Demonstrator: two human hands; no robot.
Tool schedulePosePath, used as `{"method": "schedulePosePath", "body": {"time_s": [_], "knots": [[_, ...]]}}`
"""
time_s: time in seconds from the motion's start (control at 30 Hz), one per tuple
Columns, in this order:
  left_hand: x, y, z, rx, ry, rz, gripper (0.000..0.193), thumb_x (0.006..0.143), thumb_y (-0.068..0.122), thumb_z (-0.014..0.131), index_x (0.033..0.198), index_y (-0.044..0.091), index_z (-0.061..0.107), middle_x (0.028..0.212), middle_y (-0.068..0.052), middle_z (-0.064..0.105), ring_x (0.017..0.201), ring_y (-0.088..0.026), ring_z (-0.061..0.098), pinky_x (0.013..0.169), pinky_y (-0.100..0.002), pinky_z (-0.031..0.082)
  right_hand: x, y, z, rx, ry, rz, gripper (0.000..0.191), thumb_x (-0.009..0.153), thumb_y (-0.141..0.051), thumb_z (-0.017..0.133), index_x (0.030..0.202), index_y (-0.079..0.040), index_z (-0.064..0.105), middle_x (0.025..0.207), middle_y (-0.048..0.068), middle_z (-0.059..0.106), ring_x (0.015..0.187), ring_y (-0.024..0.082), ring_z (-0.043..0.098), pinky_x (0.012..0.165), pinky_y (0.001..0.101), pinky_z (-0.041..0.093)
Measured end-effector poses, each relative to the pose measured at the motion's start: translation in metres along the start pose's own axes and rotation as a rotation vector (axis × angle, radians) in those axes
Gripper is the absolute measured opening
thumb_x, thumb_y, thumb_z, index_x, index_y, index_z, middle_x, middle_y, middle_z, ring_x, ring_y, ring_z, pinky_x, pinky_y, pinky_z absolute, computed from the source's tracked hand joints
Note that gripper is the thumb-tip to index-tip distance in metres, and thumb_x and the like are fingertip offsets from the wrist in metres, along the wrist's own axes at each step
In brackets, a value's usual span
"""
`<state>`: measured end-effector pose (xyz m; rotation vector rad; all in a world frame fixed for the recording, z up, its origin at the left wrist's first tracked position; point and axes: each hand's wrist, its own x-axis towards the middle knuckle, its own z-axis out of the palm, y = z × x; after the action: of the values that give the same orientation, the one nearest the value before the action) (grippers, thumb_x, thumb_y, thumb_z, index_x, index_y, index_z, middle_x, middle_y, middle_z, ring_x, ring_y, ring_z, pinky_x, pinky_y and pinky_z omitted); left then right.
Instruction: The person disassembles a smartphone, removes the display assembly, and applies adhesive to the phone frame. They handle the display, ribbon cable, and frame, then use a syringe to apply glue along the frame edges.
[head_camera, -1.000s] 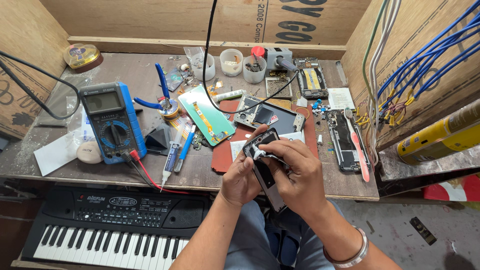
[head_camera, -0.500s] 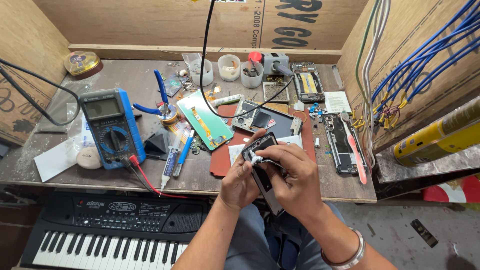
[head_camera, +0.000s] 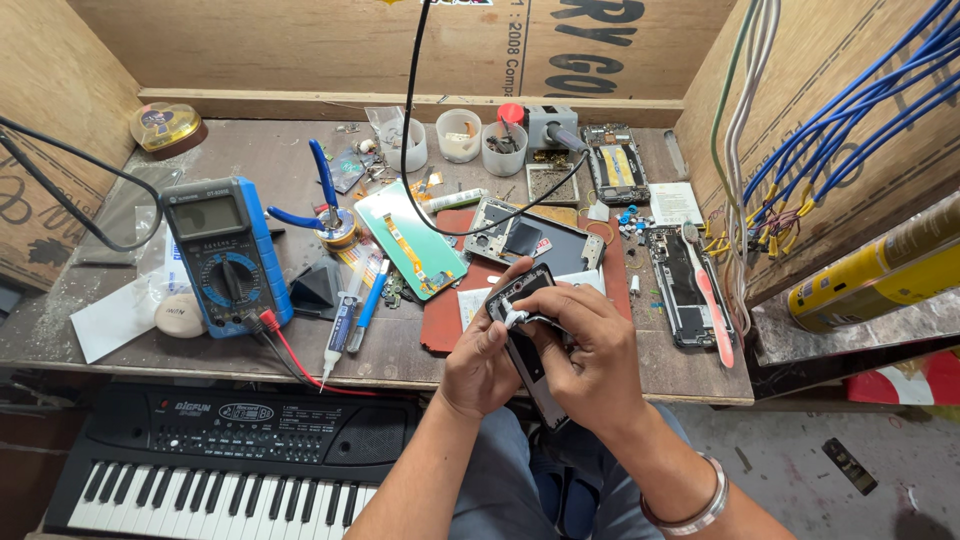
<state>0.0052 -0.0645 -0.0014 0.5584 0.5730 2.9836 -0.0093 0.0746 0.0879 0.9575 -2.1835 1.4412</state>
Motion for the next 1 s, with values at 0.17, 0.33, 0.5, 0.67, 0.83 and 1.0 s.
{"method": "schedulePosePath", "body": {"time_s": [0.17,0.33,0.5,0.67,0.83,1.0], "knots": [[0.0001,-0.0001,-0.0009,0.004,0.001,-0.012,0.089,0.094,0.022,0.079,0.165,0.004,0.027,0.141,-0.013,0.057,0.133,-0.025,0.057,0.115,-0.038,0.048,0.0005,0.001,-0.001,0.003,-0.002,-0.024,0.026,0.08,0.007,0.071,0.103,-0.005,0.073,0.1,0.009,0.073,0.091,0.024,0.072,0.079,0.0322,0.057],[-0.0008,-0.0001,-0.0008,0.018,-0.007,-0.018,0.089,0.095,0.022,0.078,0.165,0.004,0.026,0.141,-0.013,0.057,0.133,-0.024,0.057,0.116,-0.038,0.047,0.0001,0.0022,-0.0022,-0.005,-0.007,-0.051,0.027,0.079,0.008,0.07,0.103,-0.005,0.073,0.098,0.009,0.074,0.093,0.025,0.072,0.081,0.0336,0.056],[-0.0006,0.0,0.001,0.018,-0.011,-0.019,0.089,0.095,0.022,0.078,0.165,0.005,0.026,0.14,-0.012,0.058,0.133,-0.024,0.057,0.116,-0.038,0.047,0.0011,0.0023,-0.002,0.007,0.0,-0.044,0.027,0.079,0.009,0.07,0.102,-0.004,0.073,0.097,0.01,0.073,0.092,0.024,0.072,0.08,0.033,0.056],[-0.0011,-0.0004,0.0022,0.025,-0.003,-0.015,0.089,0.095,0.022,0.078,0.165,0.004,0.027,0.14,-0.012,0.058,0.133,-0.024,0.057,0.117,-0.038,0.047,0.0006,0.0024,-0.0016,0.015,0.016,-0.053,0.027,0.079,0.01,0.069,0.101,-0.004,0.073,0.097,0.01,0.074,0.091,0.024,0.073,0.08,0.0326,0.056],[-0.0004,-0.0009,0.0022,0.03,0.001,-0.007,0.089,0.094,0.023,0.079,0.164,0.004,0.028,0.14,-0.012,0.058,0.133,-0.024,0.057,0.117,-0.038,0.047,0.0011,0.0035,-0.0006,0.019,0.018,-0.033,0.026,0.078,0.01,0.069,0.1,-0.004,0.073,0.093,0.01,0.074,0.088,0.023,0.073,0.077,0.0316,0.056],[0.0002,-0.0011,0.0017,0.032,0.015,-0.011,0.09,0.094,0.023,0.08,0.164,0.005,0.028,0.14,-0.012,0.058,0.132,-0.025,0.057,0.116,-0.039,0.047,0.0013,0.0041,-0.0006,0.029,0.027,-0.045,0.026,0.078,0.01,0.069,0.1,-0.003,0.073,0.093,0.01,0.073,0.089,0.023,0.073,0.077,0.0313,0.057]]}}
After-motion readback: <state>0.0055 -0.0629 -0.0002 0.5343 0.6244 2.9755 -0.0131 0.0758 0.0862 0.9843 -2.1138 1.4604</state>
